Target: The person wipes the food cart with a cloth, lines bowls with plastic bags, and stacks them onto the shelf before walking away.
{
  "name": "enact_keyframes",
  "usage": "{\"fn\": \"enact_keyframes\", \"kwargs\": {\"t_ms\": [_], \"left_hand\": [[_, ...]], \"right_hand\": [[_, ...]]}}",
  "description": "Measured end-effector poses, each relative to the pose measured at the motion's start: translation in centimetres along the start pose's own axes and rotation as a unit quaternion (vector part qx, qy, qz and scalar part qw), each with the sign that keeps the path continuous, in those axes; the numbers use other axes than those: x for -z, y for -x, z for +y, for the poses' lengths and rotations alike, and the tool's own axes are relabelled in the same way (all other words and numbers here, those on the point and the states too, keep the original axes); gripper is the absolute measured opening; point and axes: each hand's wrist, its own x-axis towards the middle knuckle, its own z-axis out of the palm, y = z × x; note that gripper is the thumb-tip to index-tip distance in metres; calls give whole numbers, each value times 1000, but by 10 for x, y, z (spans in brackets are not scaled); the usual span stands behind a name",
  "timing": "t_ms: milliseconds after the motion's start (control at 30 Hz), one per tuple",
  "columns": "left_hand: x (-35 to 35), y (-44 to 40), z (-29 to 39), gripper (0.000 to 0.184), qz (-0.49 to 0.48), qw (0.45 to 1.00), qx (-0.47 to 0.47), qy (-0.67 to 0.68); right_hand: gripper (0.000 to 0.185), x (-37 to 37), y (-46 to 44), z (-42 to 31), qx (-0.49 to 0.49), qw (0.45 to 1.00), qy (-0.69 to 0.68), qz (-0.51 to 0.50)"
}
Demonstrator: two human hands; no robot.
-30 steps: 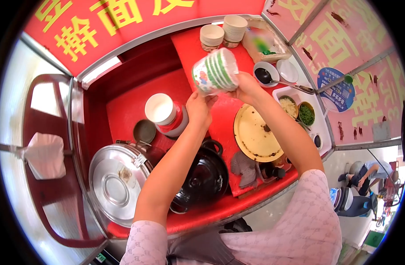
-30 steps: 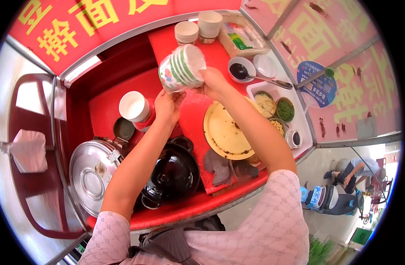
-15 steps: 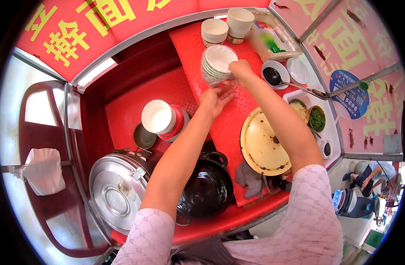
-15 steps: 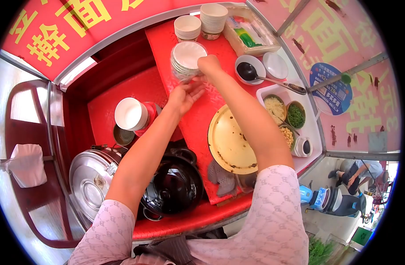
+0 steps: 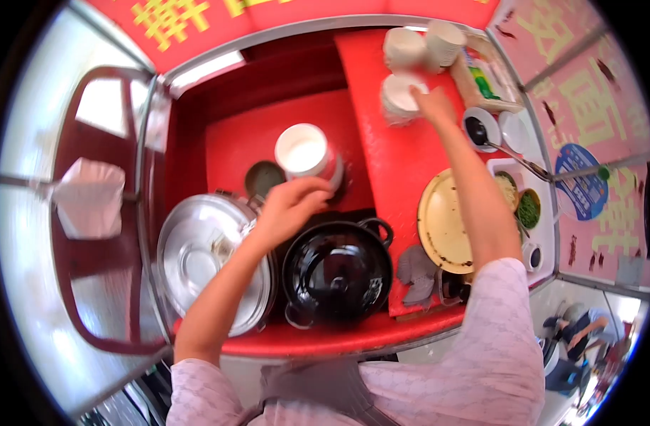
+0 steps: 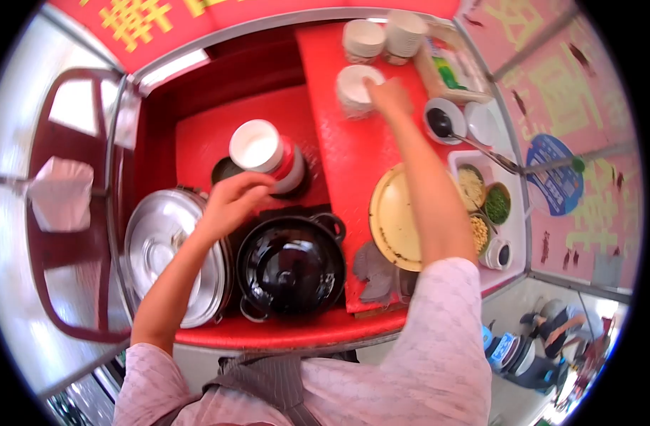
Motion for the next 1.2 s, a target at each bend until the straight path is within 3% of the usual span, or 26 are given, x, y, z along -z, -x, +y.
{"fn": "enact_keyframes", "kwargs": {"t_ms": [33, 67, 133, 200, 300, 367, 500, 600, 700, 833, 900, 1000, 1067, 1133, 1200], "left_hand": [[31, 26, -5, 20, 55, 993, -18, -104], [61, 53, -10, 17, 105, 972, -32, -208], [113, 100, -8, 13, 220, 917, -35, -331], [172, 138, -1, 8, 271, 839, -52, -469], [244, 172, 28, 4, 296, 668, -126, -672], [283, 197, 46, 4, 304, 582, -102, -748], [321, 223, 65, 15, 279, 426, -75, -857], [324, 226, 63, 26, 291, 400, -49, -868], [324, 223, 60, 29, 329, 376, 5, -866], [342, 222, 59, 24, 322, 379, 0, -867], [347, 221, 60, 13, 338, 450, -28, -826], [351, 223, 58, 13, 333, 454, -65, -824], [352, 226, 57, 13, 331, 463, -69, -819], [350, 228, 54, 13, 328, 474, -71, -814], [345, 228, 56, 12, 345, 517, -85, -779]], "right_hand": [[83, 9, 18, -10, 64, 991, 51, 102], [71, 23, 30, -23, 88, 992, 53, 71], [69, 24, 56, -38, 169, 984, -52, -24], [70, 15, 97, -61, 207, 972, -73, -83], [71, -20, 134, -94, 258, 957, 34, -129], [70, -43, 151, -109, 245, 954, 30, -172], [48, -90, 154, -112, 222, 959, 9, -175], [41, -104, 153, -109, 182, 971, -14, -152], [38, -104, 155, -109, 202, 973, 1, -109], [38, -100, 157, -114, 192, 976, -10, -101], [37, -96, 155, -118, 170, 977, -12, -125], [36, -86, 159, -120, 149, 975, -23, -165], [37, -86, 162, -114, 166, 979, -64, -99], [36, -59, 184, -124, 156, 976, -59, -141], [35, -49, 203, -128, 238, 965, -106, -9]]}}
